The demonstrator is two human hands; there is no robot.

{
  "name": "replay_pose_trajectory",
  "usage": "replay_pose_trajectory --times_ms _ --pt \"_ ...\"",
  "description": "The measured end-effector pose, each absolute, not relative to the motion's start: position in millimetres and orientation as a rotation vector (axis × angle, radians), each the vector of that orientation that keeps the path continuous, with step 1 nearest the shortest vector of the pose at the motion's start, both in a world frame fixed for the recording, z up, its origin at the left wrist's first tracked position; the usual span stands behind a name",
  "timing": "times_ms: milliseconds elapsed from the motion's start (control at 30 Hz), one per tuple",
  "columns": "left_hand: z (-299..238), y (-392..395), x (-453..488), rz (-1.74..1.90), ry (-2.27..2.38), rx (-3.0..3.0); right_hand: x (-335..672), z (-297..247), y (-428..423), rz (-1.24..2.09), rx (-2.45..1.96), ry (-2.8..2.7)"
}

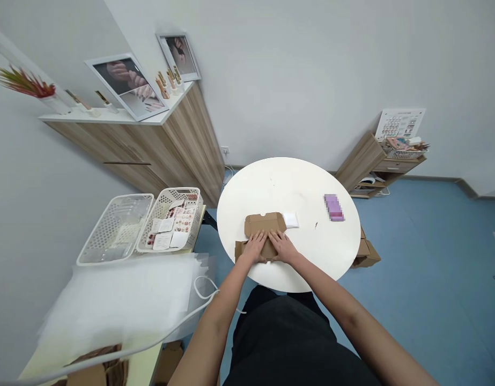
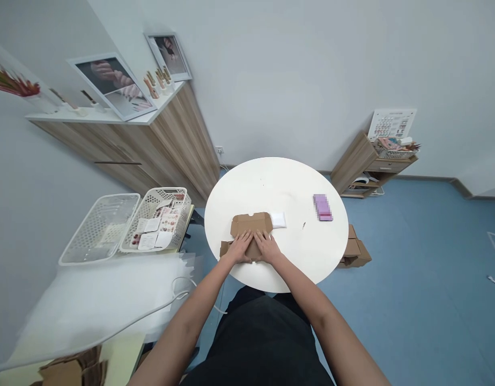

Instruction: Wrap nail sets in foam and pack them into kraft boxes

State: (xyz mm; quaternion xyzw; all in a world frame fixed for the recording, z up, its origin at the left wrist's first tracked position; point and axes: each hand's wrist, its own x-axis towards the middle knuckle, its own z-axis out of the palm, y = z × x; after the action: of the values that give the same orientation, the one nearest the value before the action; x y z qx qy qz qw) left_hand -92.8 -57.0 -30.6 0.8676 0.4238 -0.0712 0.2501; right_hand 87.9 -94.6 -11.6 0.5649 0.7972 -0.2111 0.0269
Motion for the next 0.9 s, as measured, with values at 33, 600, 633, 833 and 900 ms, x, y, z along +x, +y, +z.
replay_pose_trajectory --times_ms 33,600,633,833,900 --pt "-30.0 -57.1 -92.9 -0.187 1.146 2.366 87.2 -15.4 -94.6 -0.680 1.719 2.436" --pt "-22.0 -141.3 -137.0 0.110 1.934 1.693 87.8 -31.4 -96.1 -0.764 1.765 2.359" --pt "-21.8 -138.6 -132.6 0.102 1.924 1.692 87.9 -30.9 -96.3 -0.771 1.765 2.357" --pt "-20.1 -120.6 -111.8 0.024 1.864 1.756 87.6 -28.6 -95.3 -0.773 1.757 2.362" --pt "-21.6 -117.3 -111.4 0.013 1.858 1.745 87.4 -28.3 -95.0 -0.764 1.758 2.357"
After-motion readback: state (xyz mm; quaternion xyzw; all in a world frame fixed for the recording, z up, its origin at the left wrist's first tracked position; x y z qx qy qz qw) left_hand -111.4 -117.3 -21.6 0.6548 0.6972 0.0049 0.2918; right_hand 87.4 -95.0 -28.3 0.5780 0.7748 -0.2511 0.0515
